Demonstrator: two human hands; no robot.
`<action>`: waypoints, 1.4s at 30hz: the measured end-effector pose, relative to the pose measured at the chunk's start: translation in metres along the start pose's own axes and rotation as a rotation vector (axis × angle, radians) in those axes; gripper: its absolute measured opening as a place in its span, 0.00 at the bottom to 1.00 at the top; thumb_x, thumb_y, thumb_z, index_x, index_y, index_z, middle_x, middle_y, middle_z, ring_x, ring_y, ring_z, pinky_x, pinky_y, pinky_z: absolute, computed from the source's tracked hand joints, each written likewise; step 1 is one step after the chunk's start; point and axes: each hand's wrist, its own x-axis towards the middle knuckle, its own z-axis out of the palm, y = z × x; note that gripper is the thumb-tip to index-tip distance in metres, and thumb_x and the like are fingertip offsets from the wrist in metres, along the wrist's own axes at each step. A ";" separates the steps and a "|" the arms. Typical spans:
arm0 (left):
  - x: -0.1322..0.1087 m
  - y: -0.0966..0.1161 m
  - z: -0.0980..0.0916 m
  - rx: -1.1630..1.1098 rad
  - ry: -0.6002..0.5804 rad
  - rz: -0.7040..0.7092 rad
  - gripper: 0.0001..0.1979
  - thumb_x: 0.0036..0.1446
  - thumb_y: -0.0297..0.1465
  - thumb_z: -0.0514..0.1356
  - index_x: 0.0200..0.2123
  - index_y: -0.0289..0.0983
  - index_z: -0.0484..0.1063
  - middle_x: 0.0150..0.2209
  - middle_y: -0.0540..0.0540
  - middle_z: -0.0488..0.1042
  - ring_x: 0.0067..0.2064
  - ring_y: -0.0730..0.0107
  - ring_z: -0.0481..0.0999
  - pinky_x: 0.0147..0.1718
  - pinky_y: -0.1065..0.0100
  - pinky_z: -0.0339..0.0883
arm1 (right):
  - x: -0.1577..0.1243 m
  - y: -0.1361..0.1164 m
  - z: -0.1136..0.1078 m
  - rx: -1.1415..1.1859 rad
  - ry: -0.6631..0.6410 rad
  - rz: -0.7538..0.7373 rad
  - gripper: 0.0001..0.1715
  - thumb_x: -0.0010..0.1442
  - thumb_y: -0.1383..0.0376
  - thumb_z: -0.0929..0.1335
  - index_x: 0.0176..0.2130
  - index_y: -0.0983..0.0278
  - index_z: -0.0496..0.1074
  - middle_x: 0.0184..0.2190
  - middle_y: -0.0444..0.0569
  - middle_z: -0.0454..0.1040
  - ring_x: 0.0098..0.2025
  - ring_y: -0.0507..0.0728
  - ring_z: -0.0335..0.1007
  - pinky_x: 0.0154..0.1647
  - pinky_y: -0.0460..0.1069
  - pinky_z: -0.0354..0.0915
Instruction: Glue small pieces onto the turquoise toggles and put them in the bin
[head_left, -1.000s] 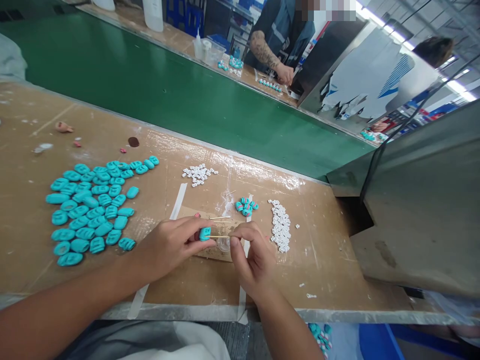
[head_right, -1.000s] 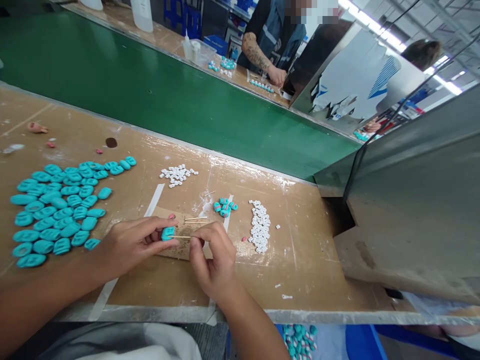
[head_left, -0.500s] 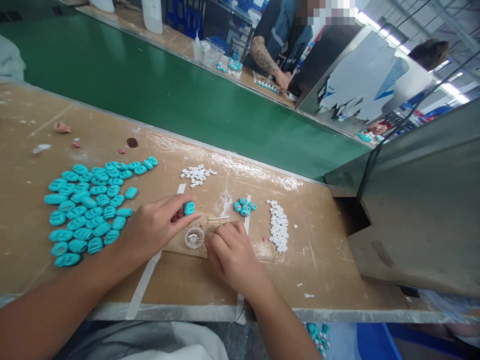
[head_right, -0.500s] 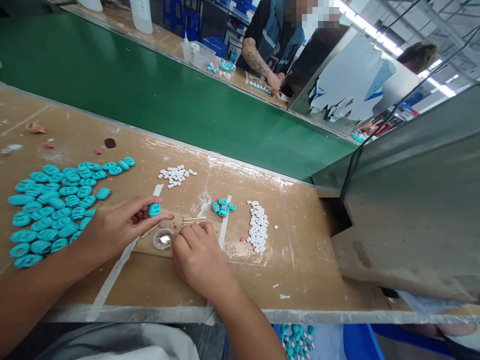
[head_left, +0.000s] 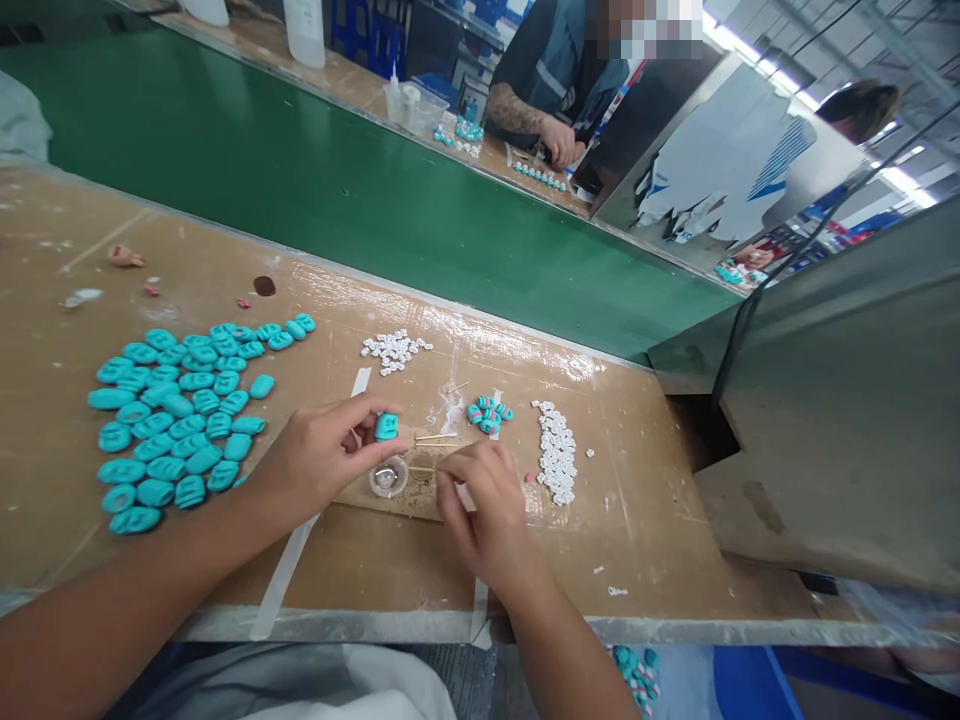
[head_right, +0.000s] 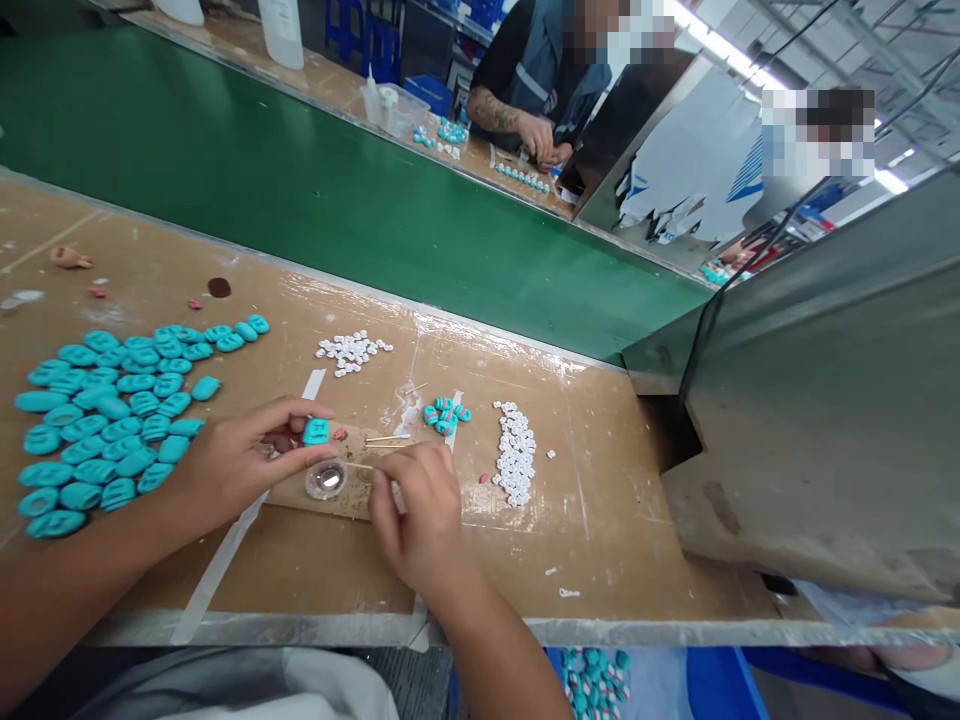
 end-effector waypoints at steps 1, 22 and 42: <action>-0.001 0.002 0.001 -0.053 -0.029 -0.051 0.13 0.54 0.42 0.66 0.38 0.39 0.76 0.24 0.54 0.72 0.23 0.73 0.71 0.24 0.73 0.67 | -0.002 0.000 0.000 0.063 0.098 0.062 0.08 0.65 0.73 0.62 0.39 0.62 0.67 0.31 0.47 0.69 0.34 0.55 0.66 0.37 0.52 0.62; -0.006 0.010 0.006 -0.382 -0.254 -0.264 0.17 0.47 0.41 0.70 0.39 0.40 0.77 0.30 0.52 0.75 0.30 0.69 0.74 0.30 0.71 0.71 | 0.000 -0.006 0.001 0.136 0.252 -0.018 0.11 0.62 0.75 0.63 0.40 0.61 0.67 0.30 0.46 0.69 0.32 0.54 0.66 0.33 0.51 0.64; -0.008 0.010 0.007 -0.388 -0.244 -0.278 0.17 0.47 0.42 0.70 0.39 0.40 0.77 0.29 0.53 0.75 0.30 0.69 0.74 0.31 0.71 0.71 | 0.001 -0.008 0.000 0.109 0.219 -0.033 0.11 0.62 0.76 0.62 0.41 0.61 0.66 0.30 0.45 0.67 0.32 0.53 0.65 0.35 0.52 0.64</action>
